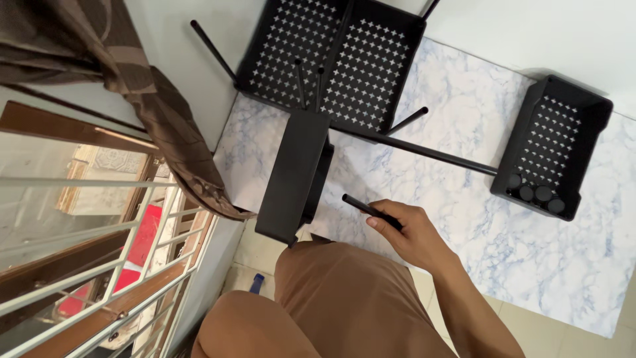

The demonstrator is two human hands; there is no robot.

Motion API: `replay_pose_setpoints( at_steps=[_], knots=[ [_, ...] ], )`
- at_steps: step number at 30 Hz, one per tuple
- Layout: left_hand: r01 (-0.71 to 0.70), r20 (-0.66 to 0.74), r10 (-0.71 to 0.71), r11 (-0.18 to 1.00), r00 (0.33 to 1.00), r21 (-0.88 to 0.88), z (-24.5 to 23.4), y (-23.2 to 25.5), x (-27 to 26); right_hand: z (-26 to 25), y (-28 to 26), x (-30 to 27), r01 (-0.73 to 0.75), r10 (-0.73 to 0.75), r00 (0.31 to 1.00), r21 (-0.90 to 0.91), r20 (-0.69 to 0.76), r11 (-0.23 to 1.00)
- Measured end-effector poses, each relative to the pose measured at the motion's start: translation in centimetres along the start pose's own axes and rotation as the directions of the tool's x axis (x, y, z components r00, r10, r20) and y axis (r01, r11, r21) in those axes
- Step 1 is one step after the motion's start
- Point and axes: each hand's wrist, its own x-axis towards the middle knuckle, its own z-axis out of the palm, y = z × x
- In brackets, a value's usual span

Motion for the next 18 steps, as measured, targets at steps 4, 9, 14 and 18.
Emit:
replay_pose_setpoints(
  at_steps=[4, 9, 14, 18],
  knots=[
    [-0.026, 0.025, 0.023, 0.988, 0.999, 0.149, 0.2, 1.2, 0.9, -0.2, 0.7, -0.1, -0.108, 0.109, 0.994, -0.024, 0.025, 0.994],
    [-0.045, -0.112, 0.114, 0.871, 0.987, 0.488, -2.3, 1.7, 1.9, 0.7, 4.6, 1.6, 0.128, -0.138, 0.978, -0.076, -0.158, 0.989],
    [0.049, -0.189, 0.096, 0.766, 0.977, 0.641, -8.8, -3.0, 8.2, 3.8, 11.9, 6.0, -0.076, 0.055, 0.986, -0.135, -0.156, 0.988],
    [0.135, -0.175, -0.052, 0.849, 0.983, 0.511, -10.4, -5.9, 10.1, 6.2, 16.1, 7.3, -0.100, 0.051, 0.983, -0.283, -0.176, 0.954]
  ],
)
